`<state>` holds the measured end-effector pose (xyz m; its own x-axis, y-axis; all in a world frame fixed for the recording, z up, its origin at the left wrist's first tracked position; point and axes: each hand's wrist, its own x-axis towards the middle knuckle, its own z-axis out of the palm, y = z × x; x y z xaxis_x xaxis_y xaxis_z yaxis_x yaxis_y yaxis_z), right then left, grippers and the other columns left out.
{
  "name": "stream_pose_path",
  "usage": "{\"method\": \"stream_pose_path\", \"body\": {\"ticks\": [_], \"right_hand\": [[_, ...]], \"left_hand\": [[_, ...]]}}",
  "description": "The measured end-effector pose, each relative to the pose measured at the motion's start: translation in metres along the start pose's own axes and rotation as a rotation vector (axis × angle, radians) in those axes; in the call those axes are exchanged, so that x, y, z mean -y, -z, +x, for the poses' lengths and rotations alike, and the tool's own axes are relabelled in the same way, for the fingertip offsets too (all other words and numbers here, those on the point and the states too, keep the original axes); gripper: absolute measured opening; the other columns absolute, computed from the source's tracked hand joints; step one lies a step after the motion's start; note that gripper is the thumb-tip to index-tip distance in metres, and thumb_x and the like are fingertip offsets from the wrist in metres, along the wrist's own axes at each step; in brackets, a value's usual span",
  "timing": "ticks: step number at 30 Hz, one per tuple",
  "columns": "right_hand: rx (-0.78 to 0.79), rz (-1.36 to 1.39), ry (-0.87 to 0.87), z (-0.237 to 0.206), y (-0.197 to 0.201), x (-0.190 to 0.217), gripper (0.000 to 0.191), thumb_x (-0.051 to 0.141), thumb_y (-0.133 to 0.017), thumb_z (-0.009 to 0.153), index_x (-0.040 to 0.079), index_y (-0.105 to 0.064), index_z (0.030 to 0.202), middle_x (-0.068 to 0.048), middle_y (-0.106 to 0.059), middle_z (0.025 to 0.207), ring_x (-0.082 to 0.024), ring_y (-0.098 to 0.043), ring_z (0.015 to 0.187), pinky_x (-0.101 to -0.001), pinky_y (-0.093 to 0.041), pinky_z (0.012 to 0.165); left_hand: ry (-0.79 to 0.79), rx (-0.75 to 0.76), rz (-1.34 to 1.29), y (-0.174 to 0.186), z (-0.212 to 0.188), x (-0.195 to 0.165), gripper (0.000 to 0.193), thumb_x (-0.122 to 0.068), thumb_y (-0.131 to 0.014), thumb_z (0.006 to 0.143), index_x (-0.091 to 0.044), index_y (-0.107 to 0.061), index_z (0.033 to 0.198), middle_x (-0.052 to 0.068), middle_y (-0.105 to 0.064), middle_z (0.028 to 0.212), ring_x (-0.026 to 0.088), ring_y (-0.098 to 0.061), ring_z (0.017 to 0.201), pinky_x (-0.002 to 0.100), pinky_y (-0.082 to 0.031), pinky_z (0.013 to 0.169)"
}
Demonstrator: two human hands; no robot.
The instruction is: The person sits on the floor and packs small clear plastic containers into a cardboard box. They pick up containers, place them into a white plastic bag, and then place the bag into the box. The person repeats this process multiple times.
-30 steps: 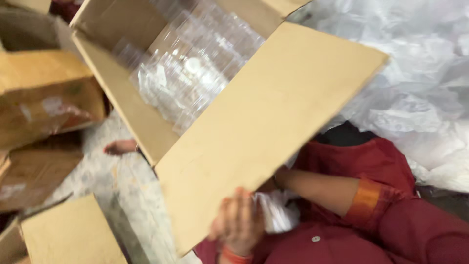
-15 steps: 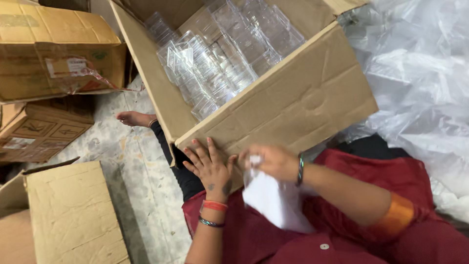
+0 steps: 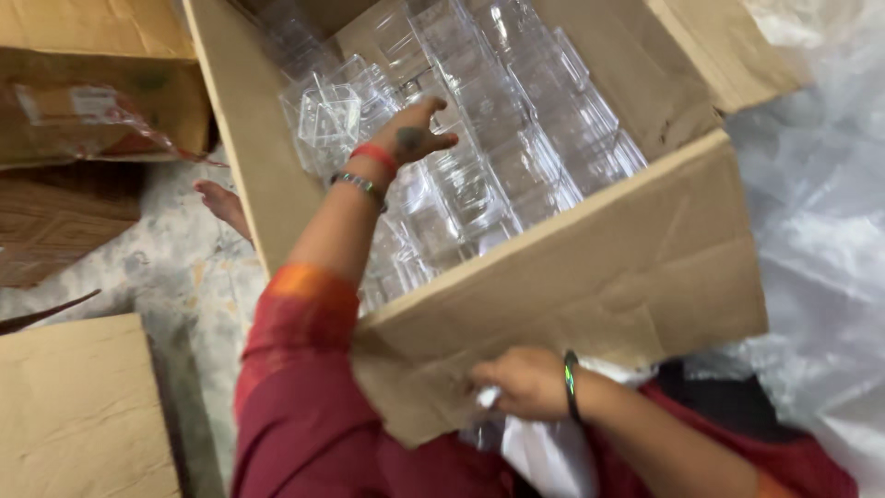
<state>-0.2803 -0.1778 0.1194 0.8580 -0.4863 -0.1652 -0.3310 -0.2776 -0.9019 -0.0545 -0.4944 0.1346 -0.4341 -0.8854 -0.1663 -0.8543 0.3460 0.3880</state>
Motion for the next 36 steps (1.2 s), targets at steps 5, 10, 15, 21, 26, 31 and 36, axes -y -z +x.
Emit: {"method": "stream_pose_path", "body": {"ticks": [5,10,15,21,26,31,36], "right_hand": [[0.047,-0.010,0.031,-0.008,0.009,-0.005,0.042,0.011,-0.068,0.077,0.019,-0.066,0.119,-0.015,-0.072,0.088,-0.039,-0.068,0.086,-0.0516,-0.052,0.075],[0.020,-0.082,0.037,-0.009,0.000,-0.002,0.043,0.008,-0.066,0.076,0.019,-0.066,0.118,-0.014,-0.072,0.082,-0.038,-0.068,0.078,-0.0519,-0.052,0.068],[0.001,-0.128,0.042,-0.010,-0.002,0.003,0.043,0.007,-0.066,0.076,0.014,-0.065,0.118,-0.012,-0.072,0.081,-0.038,-0.068,0.075,-0.0509,-0.052,0.065],[-0.044,-0.142,0.087,-0.013,-0.004,0.003,0.044,0.006,-0.066,0.075,0.013,-0.066,0.118,-0.013,-0.072,0.082,-0.038,-0.069,0.077,-0.0502,-0.052,0.065],[-0.065,-0.156,0.082,-0.012,-0.004,0.005,0.042,0.006,-0.065,0.078,0.014,-0.067,0.119,-0.013,-0.072,0.081,-0.037,-0.069,0.076,-0.0493,-0.053,0.065],[-0.029,-0.168,0.051,-0.011,-0.002,0.007,0.043,0.006,-0.063,0.079,0.014,-0.066,0.121,-0.013,-0.072,0.080,-0.037,-0.069,0.075,-0.0492,-0.053,0.064],[-0.010,-0.156,0.034,-0.013,0.000,0.009,0.044,0.005,-0.063,0.079,0.014,-0.067,0.121,-0.013,-0.073,0.082,-0.036,-0.069,0.077,-0.0486,-0.054,0.065]], "left_hand": [[0.180,0.228,0.056,-0.065,0.054,0.053,0.078,-0.049,-0.076,0.089,0.001,-0.048,0.142,0.025,-0.056,0.143,0.038,-0.054,0.133,0.042,-0.042,0.111],[0.117,0.176,-0.154,-0.080,0.042,0.081,0.088,-0.051,-0.080,0.081,-0.002,-0.046,0.145,0.022,-0.061,0.139,0.036,-0.058,0.129,0.039,-0.045,0.109],[0.168,0.236,-0.217,-0.069,0.040,0.079,0.100,-0.049,-0.092,0.070,0.003,-0.044,0.141,0.021,-0.061,0.137,0.035,-0.058,0.128,0.039,-0.045,0.108],[0.011,-0.007,-0.180,-0.011,0.031,0.069,0.096,-0.050,-0.098,0.063,0.003,-0.050,0.127,0.022,-0.066,0.118,0.029,-0.063,0.106,0.037,-0.053,0.093],[0.059,0.301,-0.706,0.030,0.006,0.061,0.080,-0.053,-0.085,0.069,-0.006,-0.062,0.129,0.004,-0.071,0.114,0.019,-0.063,0.103,0.037,-0.051,0.090],[0.005,0.718,-0.341,-0.014,0.014,0.025,0.081,-0.050,-0.084,0.077,0.006,-0.059,0.130,0.021,-0.062,0.126,0.036,-0.055,0.123,0.048,-0.041,0.110],[0.193,0.881,-0.269,-0.005,0.019,0.027,0.081,-0.053,-0.083,0.074,-0.005,-0.056,0.134,0.015,-0.047,0.151,0.032,-0.035,0.146,0.046,-0.022,0.121]]}}
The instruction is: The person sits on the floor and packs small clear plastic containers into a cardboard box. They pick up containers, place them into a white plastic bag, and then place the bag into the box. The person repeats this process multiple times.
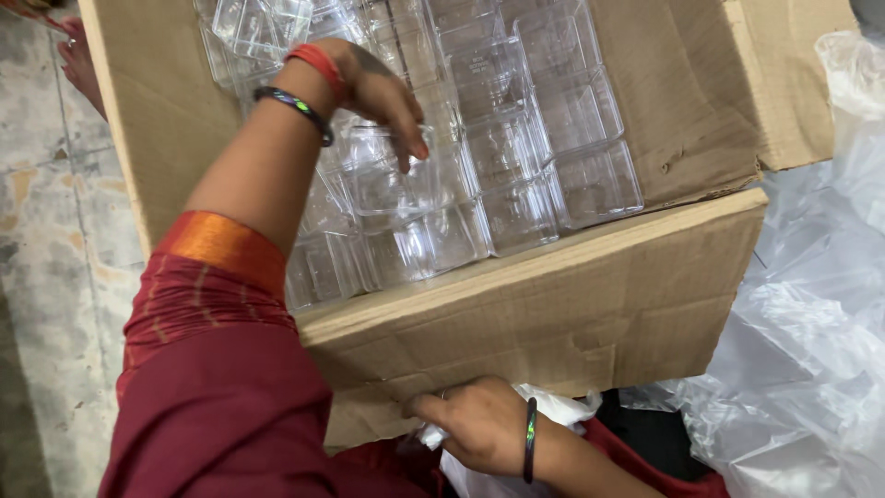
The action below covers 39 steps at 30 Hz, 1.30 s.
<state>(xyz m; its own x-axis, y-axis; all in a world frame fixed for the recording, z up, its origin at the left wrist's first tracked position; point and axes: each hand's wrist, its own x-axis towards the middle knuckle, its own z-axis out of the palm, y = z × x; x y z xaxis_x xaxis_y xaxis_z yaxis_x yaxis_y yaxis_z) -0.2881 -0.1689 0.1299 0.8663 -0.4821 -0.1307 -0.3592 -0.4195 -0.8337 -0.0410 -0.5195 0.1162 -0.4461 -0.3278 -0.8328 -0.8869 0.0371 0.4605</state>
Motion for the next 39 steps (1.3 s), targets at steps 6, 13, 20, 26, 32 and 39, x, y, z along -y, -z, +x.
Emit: {"method": "stream_pose_path", "body": {"ticks": [6,13,20,26,32,39], "right_hand": [[-0.031,0.015,0.032,0.001,0.003,0.002,0.044,0.004,-0.063,0.079,0.014,-0.066,0.122,-0.013,-0.073,0.083,-0.036,-0.070,0.078,-0.0475,-0.054,0.066],[0.010,0.010,-0.009,0.001,0.003,0.002,0.045,0.005,-0.062,0.080,0.015,-0.065,0.124,-0.014,-0.071,0.076,-0.036,-0.069,0.074,-0.0479,-0.053,0.064],[-0.019,-0.001,0.011,0.000,0.000,-0.001,0.042,0.006,-0.062,0.080,0.014,-0.066,0.121,-0.014,-0.071,0.075,-0.037,-0.068,0.073,-0.0489,-0.053,0.064],[-0.063,-0.008,0.047,0.001,0.000,-0.002,0.042,0.005,-0.063,0.079,0.013,-0.066,0.120,-0.014,-0.070,0.075,-0.037,-0.068,0.073,-0.0482,-0.053,0.063],[-0.078,-0.022,0.060,0.000,-0.002,-0.002,0.040,0.005,-0.063,0.081,0.013,-0.067,0.120,-0.013,-0.070,0.075,-0.036,-0.068,0.071,-0.0471,-0.053,0.061],[-0.088,-0.025,0.057,-0.001,-0.004,-0.004,0.038,0.005,-0.062,0.083,0.013,-0.066,0.120,-0.012,-0.070,0.074,-0.035,-0.069,0.070,-0.0459,-0.054,0.060]], "left_hand": [[0.074,-0.185,-0.109,-0.012,-0.011,0.017,0.074,-0.052,-0.075,0.072,-0.010,-0.066,0.133,0.013,-0.057,0.150,0.032,-0.037,0.150,0.049,-0.024,0.121],[-0.089,-0.118,-0.222,-0.025,0.016,-0.002,0.095,-0.049,-0.080,0.076,0.001,-0.043,0.148,0.020,-0.045,0.154,0.032,-0.035,0.147,0.045,-0.025,0.120],[-0.093,-0.164,-0.355,-0.013,0.001,0.007,0.078,-0.040,-0.075,0.079,0.005,-0.056,0.139,0.023,-0.058,0.143,0.031,-0.058,0.129,0.041,-0.052,0.105],[0.104,-0.013,-0.205,-0.023,0.035,0.023,0.086,-0.049,-0.077,0.073,-0.014,-0.050,0.147,0.009,-0.048,0.148,0.028,-0.040,0.140,0.049,-0.030,0.116],[-0.012,-0.146,-0.103,-0.031,0.047,0.010,0.089,-0.057,-0.075,0.071,-0.001,-0.057,0.138,0.032,-0.057,0.133,0.047,-0.050,0.123,0.054,-0.037,0.111],[-0.001,-0.123,-0.114,-0.042,0.050,-0.006,0.107,-0.059,-0.077,0.060,-0.022,-0.034,0.151,0.015,-0.053,0.133,0.034,-0.050,0.127,0.050,-0.038,0.108]]}}
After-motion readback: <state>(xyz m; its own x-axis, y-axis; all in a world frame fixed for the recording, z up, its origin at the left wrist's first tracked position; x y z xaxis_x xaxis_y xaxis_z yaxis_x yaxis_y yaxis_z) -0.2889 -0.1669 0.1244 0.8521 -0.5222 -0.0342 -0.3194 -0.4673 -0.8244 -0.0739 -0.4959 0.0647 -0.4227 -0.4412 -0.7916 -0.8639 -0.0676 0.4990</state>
